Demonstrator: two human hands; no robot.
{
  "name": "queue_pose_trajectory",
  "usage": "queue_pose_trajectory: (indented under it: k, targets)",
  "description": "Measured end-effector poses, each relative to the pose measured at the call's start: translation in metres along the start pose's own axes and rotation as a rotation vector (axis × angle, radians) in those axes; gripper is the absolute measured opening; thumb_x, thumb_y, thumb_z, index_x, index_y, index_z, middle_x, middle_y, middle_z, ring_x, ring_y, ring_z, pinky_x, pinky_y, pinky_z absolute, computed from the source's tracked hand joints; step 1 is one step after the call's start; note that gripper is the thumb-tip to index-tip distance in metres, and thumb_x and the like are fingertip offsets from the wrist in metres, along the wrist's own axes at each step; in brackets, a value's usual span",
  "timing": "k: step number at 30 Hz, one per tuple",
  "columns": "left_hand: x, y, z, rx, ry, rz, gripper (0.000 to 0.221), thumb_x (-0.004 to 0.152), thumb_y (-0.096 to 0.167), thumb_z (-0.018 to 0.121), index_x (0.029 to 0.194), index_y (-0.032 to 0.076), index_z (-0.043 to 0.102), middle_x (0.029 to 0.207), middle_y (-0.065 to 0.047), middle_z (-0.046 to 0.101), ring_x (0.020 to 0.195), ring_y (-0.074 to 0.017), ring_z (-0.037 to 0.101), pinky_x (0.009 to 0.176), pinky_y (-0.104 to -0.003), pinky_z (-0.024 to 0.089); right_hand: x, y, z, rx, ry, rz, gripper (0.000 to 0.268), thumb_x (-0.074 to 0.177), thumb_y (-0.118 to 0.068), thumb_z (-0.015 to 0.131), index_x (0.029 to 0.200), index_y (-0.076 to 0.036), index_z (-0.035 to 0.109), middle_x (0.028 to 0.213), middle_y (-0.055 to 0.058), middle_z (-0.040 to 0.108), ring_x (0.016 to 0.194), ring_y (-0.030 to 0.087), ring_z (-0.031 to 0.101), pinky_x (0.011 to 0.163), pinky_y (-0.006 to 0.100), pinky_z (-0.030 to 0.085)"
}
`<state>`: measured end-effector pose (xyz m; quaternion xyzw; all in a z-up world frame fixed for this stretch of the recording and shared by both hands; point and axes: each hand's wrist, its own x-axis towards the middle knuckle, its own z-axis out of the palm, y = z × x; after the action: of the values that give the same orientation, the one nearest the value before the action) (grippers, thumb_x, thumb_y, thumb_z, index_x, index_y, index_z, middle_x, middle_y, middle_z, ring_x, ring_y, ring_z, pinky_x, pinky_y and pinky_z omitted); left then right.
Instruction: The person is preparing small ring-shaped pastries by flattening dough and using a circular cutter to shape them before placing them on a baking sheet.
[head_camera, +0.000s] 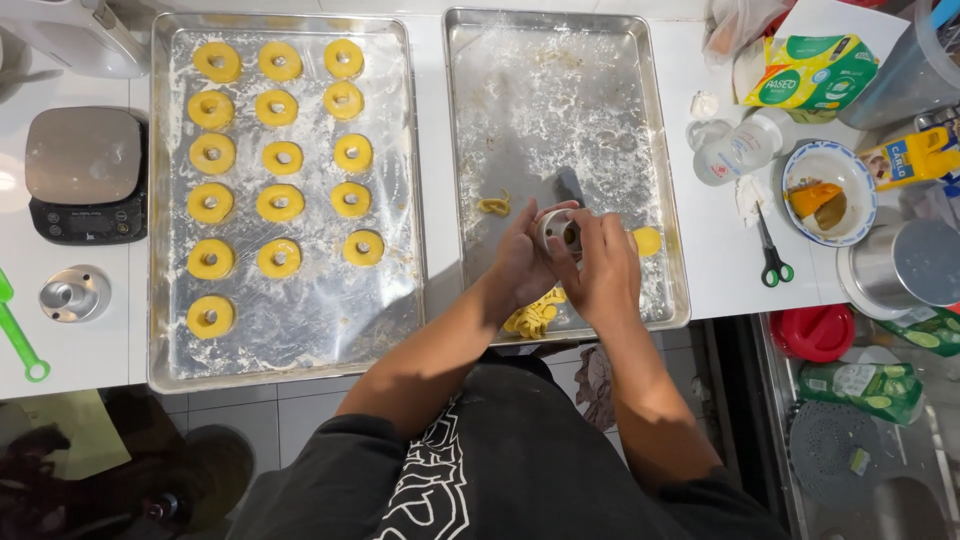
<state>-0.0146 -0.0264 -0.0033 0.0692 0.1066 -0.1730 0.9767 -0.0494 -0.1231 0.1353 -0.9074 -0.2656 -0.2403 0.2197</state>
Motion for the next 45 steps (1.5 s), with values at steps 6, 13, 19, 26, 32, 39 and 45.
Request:
queue_pose_trajectory:
  k: [6, 13, 19, 26, 32, 39, 45]
  targets:
    - [-0.030, 0.007, 0.051, 0.161, 0.074, 0.052, 0.052, 0.104, 0.052, 0.061, 0.124, 0.004, 0.068, 0.116, -0.018, 0.072, 0.107, -0.0299, 0.071, 0.101, -0.048, 0.055, 0.003, 0.003, 0.004, 0.311, 0.064, 0.298, 0.025, 0.109, -0.030, 0.061, 0.117, -0.006, 0.066, 0.093, 0.017, 0.061, 0.088, 0.045, 0.065, 0.076, 0.042, 0.049]
    - [-0.018, 0.002, 0.012, 0.373, 0.174, 0.089, 0.036, 0.102, 0.031, 0.071, 0.121, 0.000, 0.068, 0.115, -0.018, 0.072, 0.104, -0.0307, 0.072, 0.098, -0.047, 0.056, 0.006, 0.020, 0.005, 0.649, 0.135, 0.663, 0.019, 0.110, -0.013, 0.052, 0.101, -0.007, 0.068, 0.059, 0.000, 0.046, 0.060, 0.011, 0.047, 0.057, 0.026, 0.038]
    - [-0.015, 0.004, 0.008, 0.269, 0.199, 0.098, 0.035, 0.103, 0.020, 0.068, 0.130, -0.002, 0.059, 0.122, -0.024, 0.068, 0.114, -0.0394, 0.068, 0.101, -0.055, 0.052, -0.016, 0.040, 0.015, 1.045, 0.185, 0.885, 0.031, 0.114, -0.021, 0.039, 0.121, -0.001, 0.061, 0.087, 0.012, 0.059, 0.071, 0.018, 0.057, 0.058, 0.027, 0.050]
    - [-0.025, 0.018, 0.014, 0.316, 0.202, 0.170, 0.034, 0.105, 0.019, 0.065, 0.131, -0.002, 0.057, 0.117, -0.023, 0.069, 0.111, -0.0374, 0.069, 0.097, -0.054, 0.056, -0.025, 0.053, 0.011, 1.216, 0.378, 0.886, 0.030, 0.113, -0.029, 0.041, 0.123, -0.008, 0.059, 0.094, 0.010, 0.064, 0.077, 0.020, 0.063, 0.062, 0.027, 0.054]
    - [-0.077, 0.049, 0.020, 0.767, 0.325, 0.225, 0.036, 0.095, 0.013, 0.076, 0.124, -0.003, 0.064, 0.105, -0.016, 0.073, 0.097, -0.0234, 0.072, 0.082, -0.043, 0.062, -0.096, 0.123, 0.007, -0.189, -0.095, 0.534, 0.024, 0.109, -0.029, 0.064, 0.123, -0.010, 0.063, 0.102, 0.013, 0.058, 0.091, 0.040, 0.066, 0.071, 0.050, 0.056]
    - [-0.185, 0.132, 0.007, 1.352, 0.685, 0.211, 0.026, 0.092, 0.017, 0.072, 0.116, 0.009, 0.074, 0.102, -0.004, 0.078, 0.086, -0.0143, 0.070, 0.079, -0.027, 0.054, -0.102, 0.092, -0.013, -0.133, -0.307, 0.666, 0.031, 0.116, -0.018, 0.059, 0.133, 0.008, 0.061, 0.124, 0.028, 0.059, 0.106, 0.046, 0.060, 0.084, 0.058, 0.049]
    - [-0.249, 0.207, -0.048, 1.470, 0.959, 0.194, 0.027, 0.091, 0.019, 0.071, 0.116, 0.011, 0.074, 0.102, -0.004, 0.076, 0.089, -0.0152, 0.070, 0.075, -0.031, 0.054, -0.114, 0.137, -0.009, -0.132, -0.146, 0.423, 0.019, 0.117, -0.007, 0.068, 0.126, 0.010, 0.066, 0.113, 0.030, 0.064, 0.107, 0.046, 0.058, 0.088, 0.052, 0.046]
